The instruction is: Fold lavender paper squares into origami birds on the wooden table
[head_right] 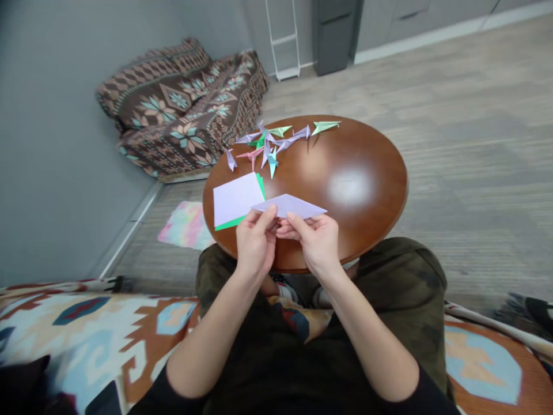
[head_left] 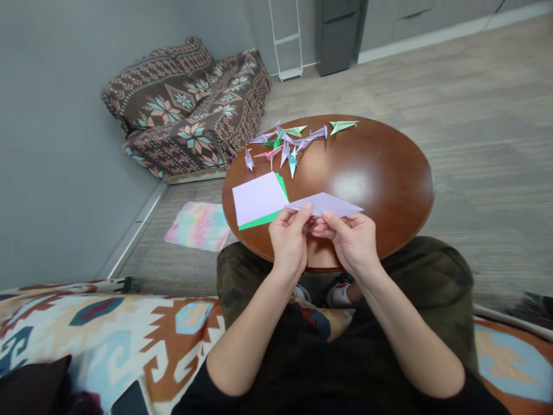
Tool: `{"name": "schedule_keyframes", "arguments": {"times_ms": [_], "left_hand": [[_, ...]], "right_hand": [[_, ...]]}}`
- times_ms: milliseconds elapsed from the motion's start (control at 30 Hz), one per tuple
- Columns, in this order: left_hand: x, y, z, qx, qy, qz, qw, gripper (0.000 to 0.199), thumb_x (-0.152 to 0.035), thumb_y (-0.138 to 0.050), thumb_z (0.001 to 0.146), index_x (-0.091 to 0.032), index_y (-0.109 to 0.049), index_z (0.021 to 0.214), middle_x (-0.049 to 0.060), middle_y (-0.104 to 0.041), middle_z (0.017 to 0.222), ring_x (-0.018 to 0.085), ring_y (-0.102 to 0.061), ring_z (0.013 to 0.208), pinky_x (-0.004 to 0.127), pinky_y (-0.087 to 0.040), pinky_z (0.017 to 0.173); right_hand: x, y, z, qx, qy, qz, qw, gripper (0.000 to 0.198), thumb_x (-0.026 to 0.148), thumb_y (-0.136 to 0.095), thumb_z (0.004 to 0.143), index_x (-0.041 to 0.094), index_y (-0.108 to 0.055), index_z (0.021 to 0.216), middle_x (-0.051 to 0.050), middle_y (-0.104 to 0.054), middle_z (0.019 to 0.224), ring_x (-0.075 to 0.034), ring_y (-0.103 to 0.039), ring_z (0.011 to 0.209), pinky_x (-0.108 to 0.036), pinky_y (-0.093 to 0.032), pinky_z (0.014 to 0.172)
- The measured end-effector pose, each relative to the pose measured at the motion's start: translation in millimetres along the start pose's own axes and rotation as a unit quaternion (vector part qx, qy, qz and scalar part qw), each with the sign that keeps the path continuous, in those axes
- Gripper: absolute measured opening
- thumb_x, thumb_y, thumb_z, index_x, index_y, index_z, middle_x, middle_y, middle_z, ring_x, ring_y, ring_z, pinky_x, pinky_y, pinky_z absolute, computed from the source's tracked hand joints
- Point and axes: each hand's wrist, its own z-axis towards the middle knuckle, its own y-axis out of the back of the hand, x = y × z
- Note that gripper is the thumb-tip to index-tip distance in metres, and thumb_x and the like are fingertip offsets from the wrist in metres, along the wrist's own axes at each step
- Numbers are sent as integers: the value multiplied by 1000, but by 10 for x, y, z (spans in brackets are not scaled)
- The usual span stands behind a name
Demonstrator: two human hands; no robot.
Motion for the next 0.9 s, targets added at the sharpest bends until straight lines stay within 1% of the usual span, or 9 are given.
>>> {"name": "schedule_keyframes", "arguments": {"times_ms": [67, 167, 267, 400, 533, 667, 733, 800, 900], "left_hand": [[19, 7, -8, 15, 13, -4, 1000, 28, -28, -93, 66, -15, -69, 70, -2, -70, 68, 8, -65, 63, 22, -53, 67], [63, 41, -8, 42, 26, 47, 998, 25, -30, -94, 65, -15, -75, 72, 1, -74, 72, 11, -68, 68, 24, -55, 71], [98, 80, 3, 50, 3, 94, 994, 23, -32, -93, 68, -15, -77, 71, 3, -76, 72, 12, -68, 67, 25, -55, 70], [92, 112, 11, 61, -13, 109, 992, 24, -34, -91, 72, -15, -76, 68, 3, -75, 67, 12, -64, 60, 25, -52, 62], [-1, 192, 73, 79, -19, 153, 985, 26, -34, -90, 73, -14, -75, 67, 3, -72, 67, 11, -62, 62, 25, -50, 66], [-187, 327, 200, 63, -45, 183, 980, 27, -31, -91, 70, -14, -71, 64, -3, -63, 60, 7, -54, 60, 21, -43, 63], [-288, 378, 242, 81, -26, 194, 977, 27, -32, -92, 69, -13, -72, 68, -2, -64, 63, 7, -54, 61, 20, -43, 63], [-376, 405, 255, 91, 17, 175, 980, 32, -39, -89, 72, -13, -71, 73, 0, -67, 69, 8, -59, 64, 21, -47, 66], [-465, 410, 234, 131, 76, 155, 976, 40, -43, -88, 73, -18, -70, 99, 2, -73, 84, 13, -69, 76, 25, -53, 75]], "right_hand": [[-6, -1, 7, -8, 3, 5, 1000, 28, 33, -98, 62, 13, -80, 70, -6, -79, 64, -15, -73, 50, -23, -68, 57], [-9, 4, 14, -18, 8, 8, 1000, 29, 33, -99, 60, 14, -80, 70, -4, -77, 61, -13, -72, 49, -21, -67, 57], [-15, 12, 15, -21, 13, 5, 1000, 26, 33, -98, 62, 15, -80, 71, -2, -75, 60, -12, -69, 48, -21, -66, 55], [-34, 28, 10, -4, 13, -12, 1000, 24, 32, -94, 66, 15, -78, 67, -1, -72, 58, -11, -65, 44, -22, -61, 47], [-51, 85, 12, 13, 24, -37, 999, 22, 31, -90, 73, 15, -76, 66, -1, -70, 57, -11, -61, 42, -22, -55, 42], [-15, 176, 34, 12, 42, -60, 997, 22, 28, -87, 77, 16, -74, 65, -1, -69, 55, -11, -60, 42, -22, -51, 41], [13, 220, 53, 20, 43, -72, 996, 22, 27, -86, 78, 16, -73, 64, -1, -68, 55, -11, -59, 42, -22, -51, 42], [32, 259, 74, 27, 43, -83, 995, 23, 28, -85, 80, 16, -73, 64, -1, -68, 54, -11, -59, 41, -22, -50, 41], [33, 308, 100, 39, 42, -107, 993, 25, 28, -84, 81, 16, -71, 63, -1, -67, 53, -11, -57, 40, -22, -48, 40]]}}
